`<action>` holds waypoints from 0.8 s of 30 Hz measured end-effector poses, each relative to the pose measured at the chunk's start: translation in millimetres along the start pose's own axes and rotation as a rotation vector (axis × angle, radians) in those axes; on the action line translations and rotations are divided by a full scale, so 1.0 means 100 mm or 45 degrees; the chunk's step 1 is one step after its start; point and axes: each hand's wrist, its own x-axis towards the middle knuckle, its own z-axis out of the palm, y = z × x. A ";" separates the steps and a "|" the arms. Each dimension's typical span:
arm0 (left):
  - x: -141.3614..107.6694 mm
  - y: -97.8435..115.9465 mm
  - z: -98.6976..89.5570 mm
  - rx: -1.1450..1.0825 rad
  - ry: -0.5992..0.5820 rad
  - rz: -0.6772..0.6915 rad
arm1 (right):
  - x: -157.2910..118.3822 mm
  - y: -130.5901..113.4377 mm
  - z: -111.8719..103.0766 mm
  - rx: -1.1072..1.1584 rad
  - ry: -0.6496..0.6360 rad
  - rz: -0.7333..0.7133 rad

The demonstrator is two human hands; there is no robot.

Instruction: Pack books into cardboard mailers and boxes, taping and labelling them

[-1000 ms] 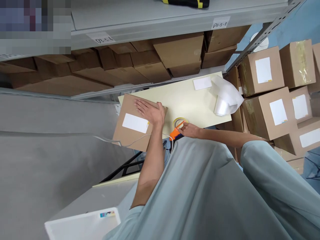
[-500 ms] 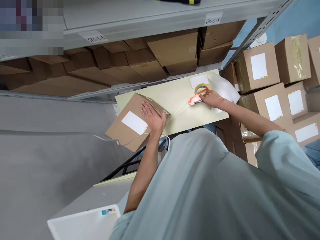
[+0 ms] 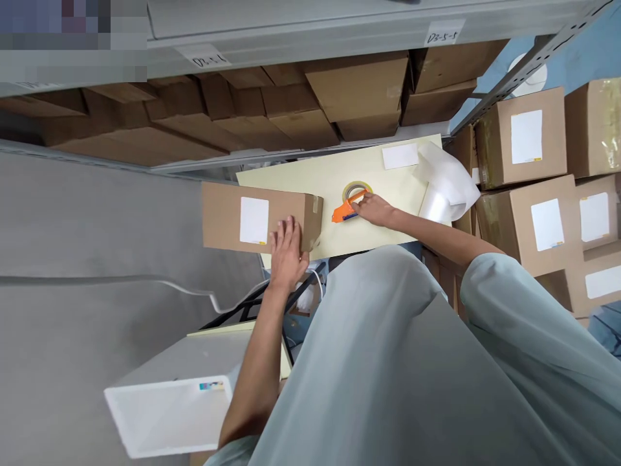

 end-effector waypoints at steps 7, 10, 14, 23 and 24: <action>0.95 0.24 0.09 -0.086 0.544 -0.386 | -0.05 -0.16 0.11 0.006 -0.007 0.021; 1.48 0.41 0.32 -0.134 0.732 -0.620 | -0.15 -0.15 0.12 0.066 -0.028 0.061; 1.53 0.40 0.56 -0.107 0.790 -0.551 | -0.27 -0.26 0.12 0.114 -0.015 0.073; 0.62 0.15 0.55 0.000 0.418 -0.025 | -0.07 -0.91 0.18 0.296 -0.030 -0.075; 0.59 0.13 0.55 -0.006 0.395 -0.005 | -0.11 -0.88 0.23 0.315 -0.022 -0.070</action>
